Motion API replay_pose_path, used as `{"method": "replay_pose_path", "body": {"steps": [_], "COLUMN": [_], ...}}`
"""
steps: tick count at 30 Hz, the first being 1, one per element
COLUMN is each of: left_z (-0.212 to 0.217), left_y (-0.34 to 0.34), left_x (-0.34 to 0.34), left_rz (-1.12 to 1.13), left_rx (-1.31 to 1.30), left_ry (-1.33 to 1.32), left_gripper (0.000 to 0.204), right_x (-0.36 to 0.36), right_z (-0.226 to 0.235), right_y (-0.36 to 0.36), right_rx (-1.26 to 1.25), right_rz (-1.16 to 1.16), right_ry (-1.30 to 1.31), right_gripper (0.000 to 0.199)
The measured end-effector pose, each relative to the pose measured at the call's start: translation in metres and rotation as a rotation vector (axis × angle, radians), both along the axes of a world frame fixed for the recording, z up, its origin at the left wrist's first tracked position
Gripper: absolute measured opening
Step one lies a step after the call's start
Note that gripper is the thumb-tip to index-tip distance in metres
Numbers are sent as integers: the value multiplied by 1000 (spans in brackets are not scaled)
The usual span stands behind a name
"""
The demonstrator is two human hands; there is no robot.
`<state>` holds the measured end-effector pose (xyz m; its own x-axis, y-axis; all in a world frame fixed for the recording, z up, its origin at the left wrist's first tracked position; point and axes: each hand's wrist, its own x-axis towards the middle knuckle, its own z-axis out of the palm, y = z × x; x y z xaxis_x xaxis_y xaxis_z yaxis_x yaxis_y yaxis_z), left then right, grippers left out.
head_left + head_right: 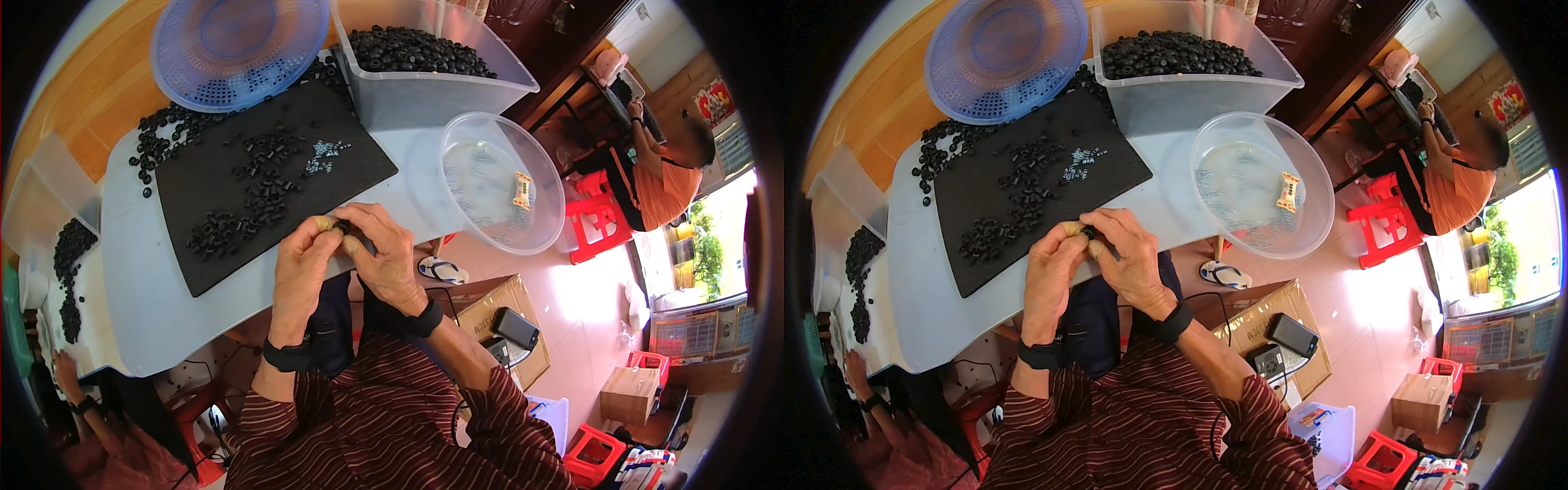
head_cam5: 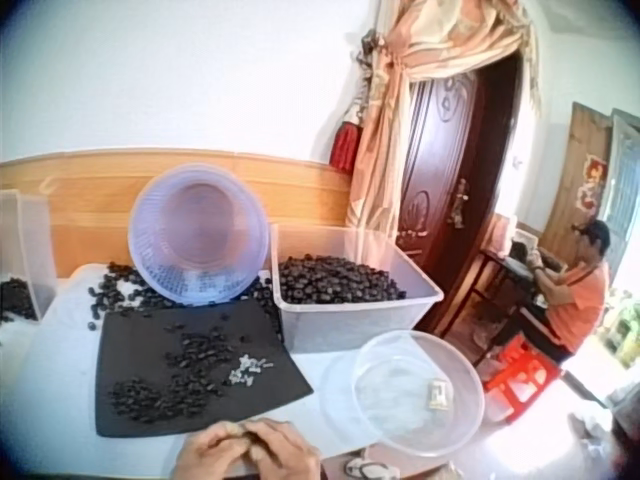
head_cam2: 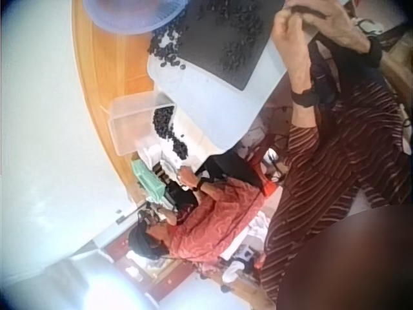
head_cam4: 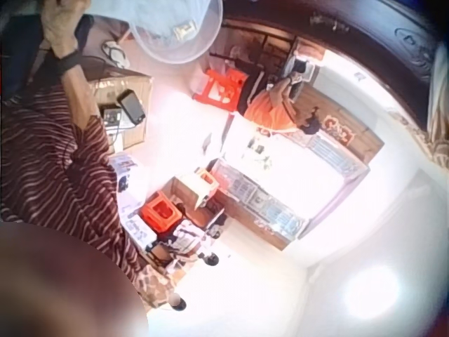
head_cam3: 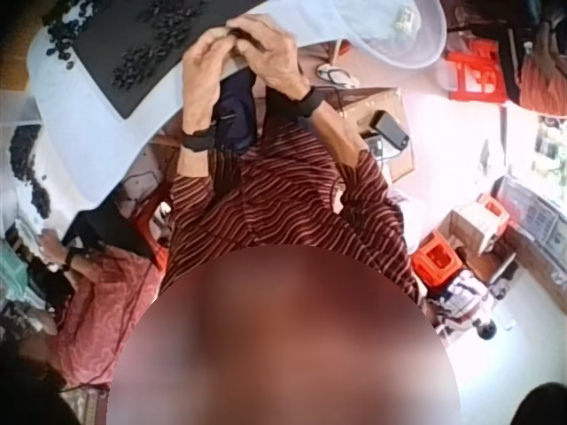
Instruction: Manually sorting and inspecting small black rubber or plastic industrial components on a work surface.
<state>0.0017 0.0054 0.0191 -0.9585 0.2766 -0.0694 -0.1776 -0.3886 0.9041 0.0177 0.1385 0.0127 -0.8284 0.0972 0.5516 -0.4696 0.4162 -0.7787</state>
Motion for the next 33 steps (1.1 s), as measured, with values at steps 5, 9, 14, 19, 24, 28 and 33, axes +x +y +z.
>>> {"method": "replay_pose_path", "body": {"steps": [5, 9, 14, 19, 24, 28, 33], "left_z": [5, 3, 2, -6, -3, 5, -4], "left_y": [3, 3, 3, -1, 0, 10, 9], "left_x": [3, 1, 0, -3, -2, 5, 2], "left_rz": [34, 7, 11, -19, -24, 44, 67], "left_rx": [81, -35, -25, -126, -64, 16, 51], "left_ry": [-45, 46, 46, 34, 45, -13, -38], "left_gripper": [14, 15, 15, 16, 16, 14, 14], "right_x": [-1, 1, 1, 3, 1, 2, 2], "right_z": [-3, -4, -5, -5, -7, -6, -5], "right_y": [1, 1, 0, -2, -2, -6, -5], "right_rx": [-105, -103, -85, -8, 31, -60, -88], "right_rz": [14, 8, -22, -68, -74, -118, -93], "right_ry": [-46, -59, -42, 53, 93, 46, 17], "right_gripper": [37, 39, 39, 39, 39, 39, 38]}}
